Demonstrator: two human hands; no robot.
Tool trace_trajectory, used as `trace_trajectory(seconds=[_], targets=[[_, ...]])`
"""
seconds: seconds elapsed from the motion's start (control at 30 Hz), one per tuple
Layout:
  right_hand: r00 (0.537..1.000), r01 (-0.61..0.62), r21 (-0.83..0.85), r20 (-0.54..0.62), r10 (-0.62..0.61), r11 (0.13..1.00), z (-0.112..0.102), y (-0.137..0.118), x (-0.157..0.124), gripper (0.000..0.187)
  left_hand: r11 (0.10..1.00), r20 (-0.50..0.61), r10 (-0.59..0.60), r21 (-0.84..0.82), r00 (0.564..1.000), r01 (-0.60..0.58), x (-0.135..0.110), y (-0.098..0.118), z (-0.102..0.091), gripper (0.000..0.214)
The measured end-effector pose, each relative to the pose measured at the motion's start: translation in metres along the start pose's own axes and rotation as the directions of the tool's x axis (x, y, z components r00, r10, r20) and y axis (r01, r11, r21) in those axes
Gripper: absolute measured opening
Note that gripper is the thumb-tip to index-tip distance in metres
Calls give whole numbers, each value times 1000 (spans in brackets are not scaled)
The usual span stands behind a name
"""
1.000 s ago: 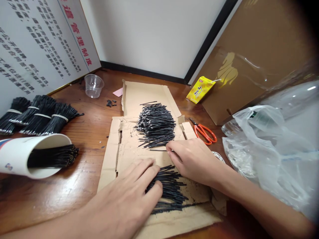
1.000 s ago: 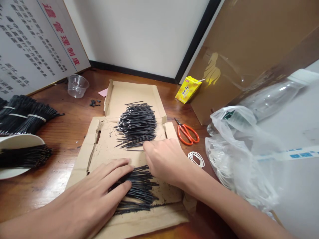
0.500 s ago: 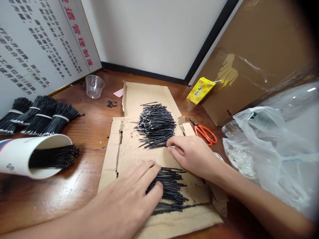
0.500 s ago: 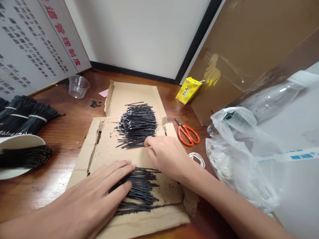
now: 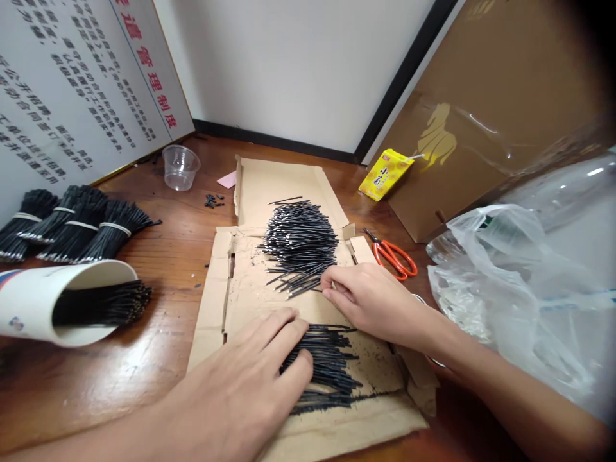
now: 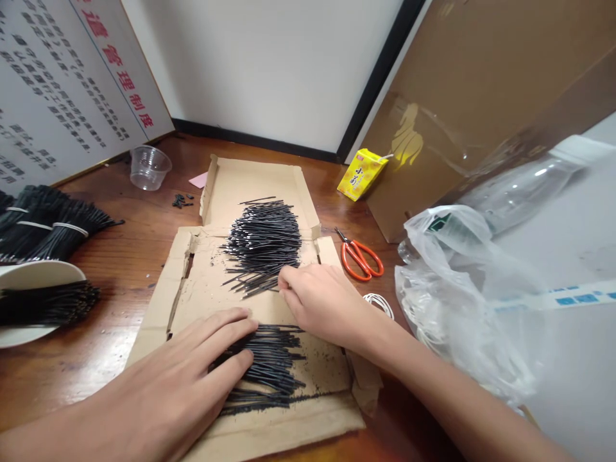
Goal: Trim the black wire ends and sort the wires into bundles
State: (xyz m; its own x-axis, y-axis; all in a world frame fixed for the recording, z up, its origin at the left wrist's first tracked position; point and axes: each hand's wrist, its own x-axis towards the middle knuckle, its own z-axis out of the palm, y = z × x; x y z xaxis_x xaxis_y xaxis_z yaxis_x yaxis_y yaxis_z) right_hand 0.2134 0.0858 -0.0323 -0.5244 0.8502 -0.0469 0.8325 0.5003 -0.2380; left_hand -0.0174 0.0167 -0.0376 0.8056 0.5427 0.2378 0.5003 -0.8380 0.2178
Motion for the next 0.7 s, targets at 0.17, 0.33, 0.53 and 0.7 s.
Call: trace_trajectory(seconds=[0.17, 0.33, 0.53, 0.7], targets=[[997, 54, 130, 40, -60, 990, -4, -2, -2, 13, 1000, -2, -9, 11, 1000, 9, -2, 1, 1, 33], [995, 72, 170, 53, -82, 983, -5, -3, -1, 14, 1000, -1, -9, -22, 1000, 9, 0, 1, 0, 30], [992, 79, 192, 78, -95, 978, -6, -1, -2, 30, 999, 20, -16, -29, 1000, 16, 1, 1, 0, 29], [987, 102, 144, 113, -119, 984, -8, -3, -4, 59, 999, 14, -10, -37, 1000, 11, 1, 1, 1, 30]])
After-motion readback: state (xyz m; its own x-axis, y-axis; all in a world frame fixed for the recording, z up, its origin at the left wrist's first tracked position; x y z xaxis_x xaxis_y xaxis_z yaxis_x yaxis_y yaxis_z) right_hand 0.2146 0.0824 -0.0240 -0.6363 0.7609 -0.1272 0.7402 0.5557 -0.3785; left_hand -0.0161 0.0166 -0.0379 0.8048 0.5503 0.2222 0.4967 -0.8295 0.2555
